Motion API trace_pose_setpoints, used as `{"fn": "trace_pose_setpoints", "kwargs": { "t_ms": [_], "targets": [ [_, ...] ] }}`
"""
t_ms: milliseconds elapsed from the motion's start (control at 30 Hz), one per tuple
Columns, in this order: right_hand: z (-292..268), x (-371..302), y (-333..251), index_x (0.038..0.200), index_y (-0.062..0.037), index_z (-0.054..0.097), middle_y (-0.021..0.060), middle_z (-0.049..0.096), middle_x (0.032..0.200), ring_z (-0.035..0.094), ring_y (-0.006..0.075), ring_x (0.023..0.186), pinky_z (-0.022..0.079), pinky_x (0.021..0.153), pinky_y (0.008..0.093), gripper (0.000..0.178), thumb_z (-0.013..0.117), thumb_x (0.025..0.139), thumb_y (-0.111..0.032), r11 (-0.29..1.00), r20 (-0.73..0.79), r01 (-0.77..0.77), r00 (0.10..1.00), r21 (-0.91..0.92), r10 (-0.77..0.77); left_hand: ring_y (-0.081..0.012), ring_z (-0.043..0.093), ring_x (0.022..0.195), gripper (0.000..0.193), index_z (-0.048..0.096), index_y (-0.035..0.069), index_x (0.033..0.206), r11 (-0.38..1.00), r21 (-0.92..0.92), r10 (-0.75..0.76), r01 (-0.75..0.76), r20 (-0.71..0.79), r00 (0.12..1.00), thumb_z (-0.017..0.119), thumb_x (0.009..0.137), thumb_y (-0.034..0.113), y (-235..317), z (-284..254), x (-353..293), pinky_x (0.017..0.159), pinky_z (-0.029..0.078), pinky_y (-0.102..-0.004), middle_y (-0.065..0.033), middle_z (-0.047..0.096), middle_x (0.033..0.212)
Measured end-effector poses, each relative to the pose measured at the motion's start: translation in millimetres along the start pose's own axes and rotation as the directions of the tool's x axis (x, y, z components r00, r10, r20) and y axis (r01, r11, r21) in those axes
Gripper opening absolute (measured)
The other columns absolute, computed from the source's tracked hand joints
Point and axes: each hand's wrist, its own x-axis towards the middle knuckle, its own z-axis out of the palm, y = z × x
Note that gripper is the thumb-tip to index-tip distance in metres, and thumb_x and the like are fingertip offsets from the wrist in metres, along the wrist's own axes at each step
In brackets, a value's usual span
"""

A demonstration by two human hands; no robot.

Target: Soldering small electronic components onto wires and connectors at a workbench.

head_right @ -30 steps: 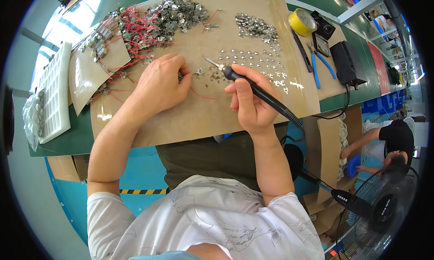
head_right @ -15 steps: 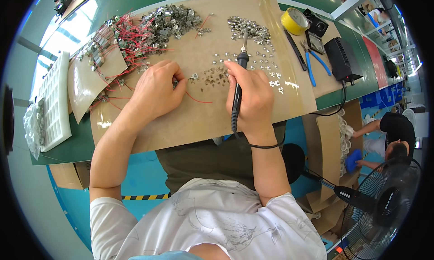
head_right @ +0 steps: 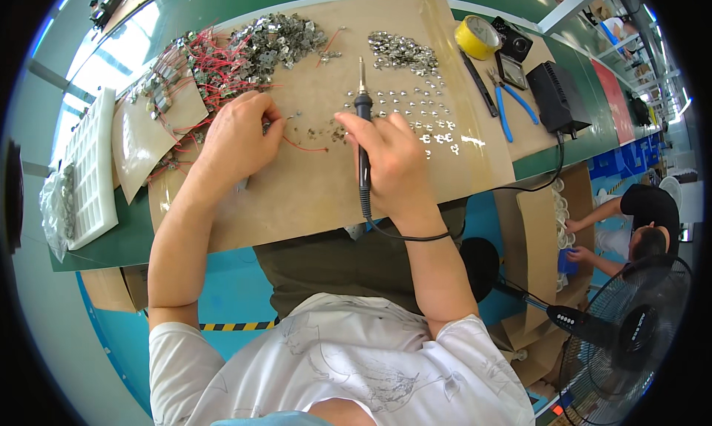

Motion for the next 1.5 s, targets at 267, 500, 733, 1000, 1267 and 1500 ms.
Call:
{"fn": "trace_pose_setpoints", "kwargs": {
  "t_ms": [267,500,733,1000,1267,1500],
  "targets": [
    [1.3,1.7,8.0,0.120,-0.0080,0.075,0.0067,0.075,0.087,0.063,0.0246,0.070,0.049,0.069,0.0363,0.038,0.079,0.085,0.006,0.998,-0.006,0.042,0.999,0.047,-0.042,-0.0360,0.070,0.085,0.017,0.069,-0.002,0.095,0.991,0.045,0.132,-0.127,-0.110,0.985,0.074,0.086,0.012,2.6,-19.8,6.3,0.079,0.058,-0.0444,-0.0168,0.071,0.093],
    [-1.6,-1.5,2.1,0.125,-0.0063,0.074,0.0086,0.075,0.089,0.064,0.0230,0.072,0.052,0.067,0.0338,0.036,0.077,0.090,0.004,0.991,-0.087,-0.012,0.996,0.136,0.024,-0.0075,0.058,0.069,0.009,0.065,-0.001,0.093,0.816,-0.564,0.017,-0.127,-0.196,0.980,0.072,0.091,0.004,26.6,-33.2,26.3,0.063,0.047,-0.0238,-0.0042,0.064,0.078],
    [-22.8,-37.3,-13.2,0.136,0.0008,0.066,0.0055,0.080,0.096,0.067,0.0072,0.066,0.055,0.060,0.0216,0.033,0.070,0.104,-0.007,0.787,-0.026,-0.366,0.900,0.497,0.436,-0.0059,0.064,0.071,0.009,0.068,-0.002,0.097,0.677,-0.733,-0.130,0.055,-0.045,0.990,0.071,0.099,0.006,31.4,-5.2,24.8,0.065,0.052,-0.0232,-0.0013,0.069,0.081],
    [-27.0,-46.7,-13.2,0.121,0.0049,0.071,0.0111,0.076,0.083,0.069,0.0104,0.064,0.060,0.061,0.0261,0.019,0.067,0.105,-0.004,0.738,-0.038,-0.360,0.886,0.571,0.462,-0.0135,0.064,0.065,0.011,0.069,-0.003,0.093,0.911,-0.404,0.071,-0.082,-0.044,0.997,0.075,0.091,0.007,30.4,15.2,8.1,0.062,0.052,-0.0301,-0.0083,0.069,0.075],
    [-23.5,-49.8,-7.1,0.117,0.0062,0.072,0.0107,0.075,0.082,0.068,0.0096,0.063,0.060,0.060,0.0254,0.017,0.067,0.103,-0.002,0.826,-0.066,-0.316,0.919,0.467,0.389,-0.0416,0.071,0.077,0.007,0.070,-0.002,0.086,0.937,-0.334,0.113,-0.108,-0.004,0.994,0.067,0.086,0.005,34.4,16.4,2.5,0.072,0.058,-0.0476,-0.0215,0.072,0.080],
    [-27.3,-44.3,-7.3,0.114,0.0063,0.072,0.0100,0.076,0.082,0.070,0.0104,0.064,0.060,0.059,0.0243,0.015,0.068,0.101,0.001,0.873,-0.042,-0.282,0.945,0.399,0.325,-0.0435,0.071,0.079,0.009,0.069,-0.003,0.086,0.941,-0.320,0.105,-0.106,-0.021,0.994,0.066,0.086,0.006,32.2,19.4,2.1,0.075,0.057,-0.0500,-0.0224,0.072,0.081]
  ]
}}
